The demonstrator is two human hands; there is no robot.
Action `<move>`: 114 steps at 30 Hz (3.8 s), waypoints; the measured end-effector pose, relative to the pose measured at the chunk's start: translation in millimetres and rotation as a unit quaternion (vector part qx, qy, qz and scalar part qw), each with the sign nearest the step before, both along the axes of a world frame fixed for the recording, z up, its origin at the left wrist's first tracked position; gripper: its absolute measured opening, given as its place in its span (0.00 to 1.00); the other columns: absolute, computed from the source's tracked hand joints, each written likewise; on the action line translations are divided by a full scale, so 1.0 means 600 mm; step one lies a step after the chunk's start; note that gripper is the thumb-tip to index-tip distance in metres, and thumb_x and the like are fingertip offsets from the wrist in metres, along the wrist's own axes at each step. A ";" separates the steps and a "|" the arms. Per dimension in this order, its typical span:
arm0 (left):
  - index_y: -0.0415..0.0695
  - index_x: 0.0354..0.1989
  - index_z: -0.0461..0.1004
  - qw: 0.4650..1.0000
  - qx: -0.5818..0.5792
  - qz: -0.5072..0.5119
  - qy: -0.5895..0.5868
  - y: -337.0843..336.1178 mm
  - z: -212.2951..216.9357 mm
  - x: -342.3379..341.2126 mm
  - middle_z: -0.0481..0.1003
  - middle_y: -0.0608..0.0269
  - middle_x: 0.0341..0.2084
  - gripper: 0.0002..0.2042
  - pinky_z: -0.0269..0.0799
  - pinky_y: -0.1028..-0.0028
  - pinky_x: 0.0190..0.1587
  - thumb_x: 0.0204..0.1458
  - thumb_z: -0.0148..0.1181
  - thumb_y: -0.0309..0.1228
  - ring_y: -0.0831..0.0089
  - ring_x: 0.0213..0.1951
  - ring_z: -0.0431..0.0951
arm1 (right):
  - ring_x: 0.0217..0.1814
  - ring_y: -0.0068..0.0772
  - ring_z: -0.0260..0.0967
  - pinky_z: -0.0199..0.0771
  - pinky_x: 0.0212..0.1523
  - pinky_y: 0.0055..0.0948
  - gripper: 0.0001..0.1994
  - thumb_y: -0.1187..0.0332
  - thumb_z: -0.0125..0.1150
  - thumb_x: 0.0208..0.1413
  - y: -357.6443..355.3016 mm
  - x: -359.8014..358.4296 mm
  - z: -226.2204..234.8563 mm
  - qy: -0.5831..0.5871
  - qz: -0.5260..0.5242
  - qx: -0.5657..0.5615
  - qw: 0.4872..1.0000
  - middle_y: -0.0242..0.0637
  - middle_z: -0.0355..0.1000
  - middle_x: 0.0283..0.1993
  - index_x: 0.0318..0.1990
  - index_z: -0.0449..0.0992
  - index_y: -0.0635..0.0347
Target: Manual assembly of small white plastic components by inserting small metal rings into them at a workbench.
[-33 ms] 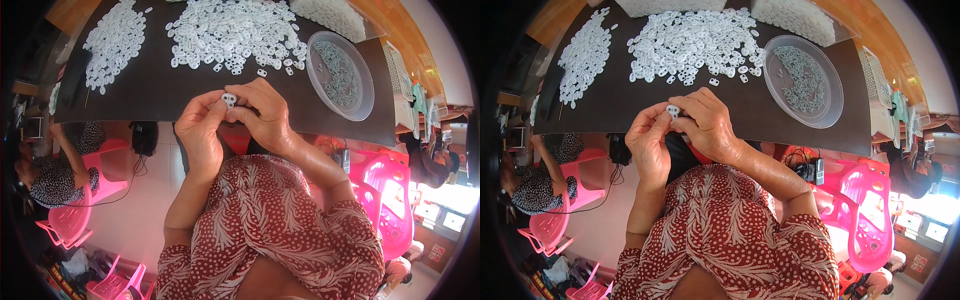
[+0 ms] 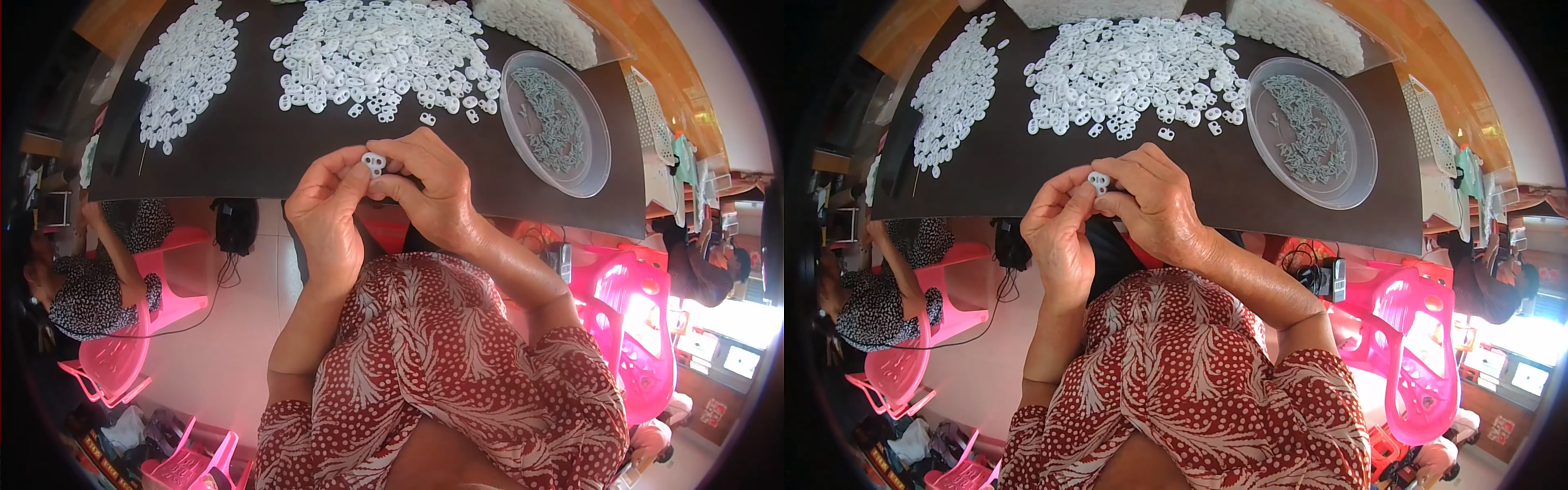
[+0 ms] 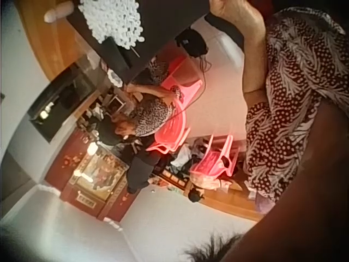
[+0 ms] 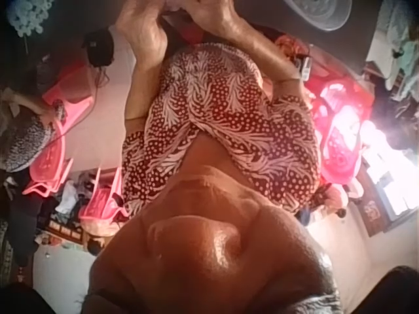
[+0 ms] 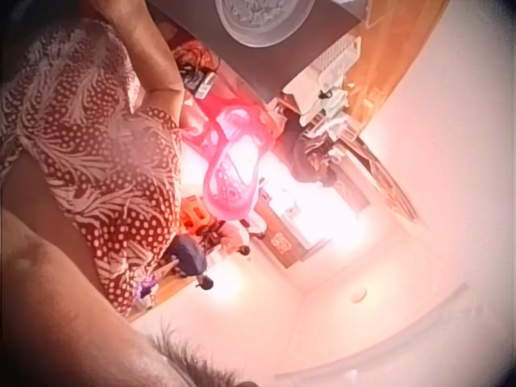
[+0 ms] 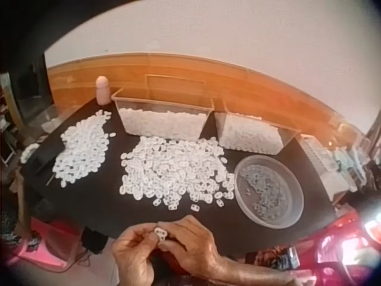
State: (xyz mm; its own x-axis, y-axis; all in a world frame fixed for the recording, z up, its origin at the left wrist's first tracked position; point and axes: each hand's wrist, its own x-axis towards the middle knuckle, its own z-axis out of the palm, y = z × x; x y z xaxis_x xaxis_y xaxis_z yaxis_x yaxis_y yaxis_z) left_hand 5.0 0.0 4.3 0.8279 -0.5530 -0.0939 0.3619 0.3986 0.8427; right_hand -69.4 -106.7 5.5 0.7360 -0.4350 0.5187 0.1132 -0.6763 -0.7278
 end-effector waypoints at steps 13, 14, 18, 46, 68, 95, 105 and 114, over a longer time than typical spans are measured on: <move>0.33 0.45 0.74 0.993 -0.022 -0.002 -0.112 0.005 -0.006 -0.004 0.71 0.67 0.35 0.11 0.68 0.82 0.39 0.54 0.55 0.19 0.82 0.36 0.70 | 0.29 0.37 0.64 0.66 0.29 0.30 0.19 0.80 0.65 0.37 0.005 0.001 0.003 -0.040 0.005 -0.070 0.997 0.39 0.69 0.28 0.42 0.74 0.68; 0.33 0.45 0.74 0.993 -0.016 0.005 -0.113 0.005 -0.003 -0.006 0.71 0.67 0.34 0.11 0.68 0.82 0.39 0.54 0.54 0.19 0.82 0.35 0.70 | 0.29 0.37 0.64 0.66 0.29 0.30 0.19 0.80 0.65 0.37 0.005 0.001 0.003 -0.041 0.004 -0.071 0.997 0.39 0.69 0.28 0.42 0.74 0.68; 0.33 0.45 0.74 0.982 -0.024 0.013 -0.189 0.006 -0.023 -0.005 0.70 0.67 0.33 0.11 0.67 0.83 0.37 0.54 0.55 0.20 0.83 0.34 0.68 | 0.29 0.38 0.64 0.66 0.28 0.30 0.20 0.81 0.64 0.36 0.009 0.003 0.000 -0.067 0.007 -0.074 0.995 0.40 0.69 0.28 0.43 0.72 0.69; 0.33 0.43 0.71 0.978 -0.088 0.076 -0.176 0.009 -0.011 -0.029 0.73 0.62 0.37 0.10 0.68 0.78 0.45 0.58 0.51 0.28 0.80 0.38 0.71 | 0.31 0.37 0.64 0.68 0.31 0.29 0.18 0.77 0.65 0.41 0.032 0.010 0.010 -0.134 -0.004 -0.081 0.988 0.40 0.70 0.33 0.43 0.72 0.68; 0.37 0.40 0.69 0.949 -0.050 0.141 -0.279 0.009 -0.016 -0.047 0.68 0.69 0.32 0.10 0.66 0.81 0.38 0.60 0.49 0.32 0.84 0.33 0.67 | 0.29 0.36 0.65 0.67 0.28 0.29 0.12 0.74 0.60 0.49 0.049 0.031 -0.013 -0.235 -0.002 -0.110 0.966 0.40 0.70 0.33 0.40 0.69 0.69; 0.43 0.23 0.70 0.597 0.361 0.089 -0.711 -0.077 -0.040 0.101 0.67 0.58 0.24 0.04 0.69 0.64 0.29 0.38 0.56 0.20 0.58 0.32 0.71 | 0.37 0.41 0.72 0.70 0.38 0.34 0.08 0.68 0.55 0.50 -0.378 -0.029 0.208 -0.068 -0.339 -0.180 0.921 0.44 0.74 0.29 0.33 0.78 0.60; 0.43 0.26 0.71 0.665 0.428 -0.056 -0.609 -0.095 -0.009 0.134 0.71 0.54 0.27 0.06 0.68 0.61 0.35 0.45 0.59 0.31 0.55 0.34 0.73 | 0.36 0.50 0.73 0.70 0.40 0.41 0.13 0.72 0.55 0.44 -0.514 0.008 0.171 -0.010 -0.355 -0.369 0.859 0.53 0.75 0.33 0.39 0.78 0.60; 0.39 0.29 0.71 0.833 0.295 -0.045 -0.465 -0.049 -0.015 0.097 0.69 0.64 0.23 0.05 0.66 0.75 0.31 0.45 0.61 0.20 0.74 0.25 0.69 | 0.32 0.44 0.69 0.68 0.37 0.38 0.04 0.70 0.59 0.43 -0.317 -0.131 0.076 0.178 -0.151 -0.304 0.923 0.38 0.74 0.27 0.26 0.77 0.58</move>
State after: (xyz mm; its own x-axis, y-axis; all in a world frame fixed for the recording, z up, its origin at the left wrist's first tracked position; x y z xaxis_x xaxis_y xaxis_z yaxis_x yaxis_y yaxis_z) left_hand 63.4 -29.1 -4.7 0.6519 -0.7014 0.2882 -0.5515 -0.1776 0.8151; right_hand -147.9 -296.7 51.1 0.7995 -0.3572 0.4830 -0.3219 -0.9336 -0.1575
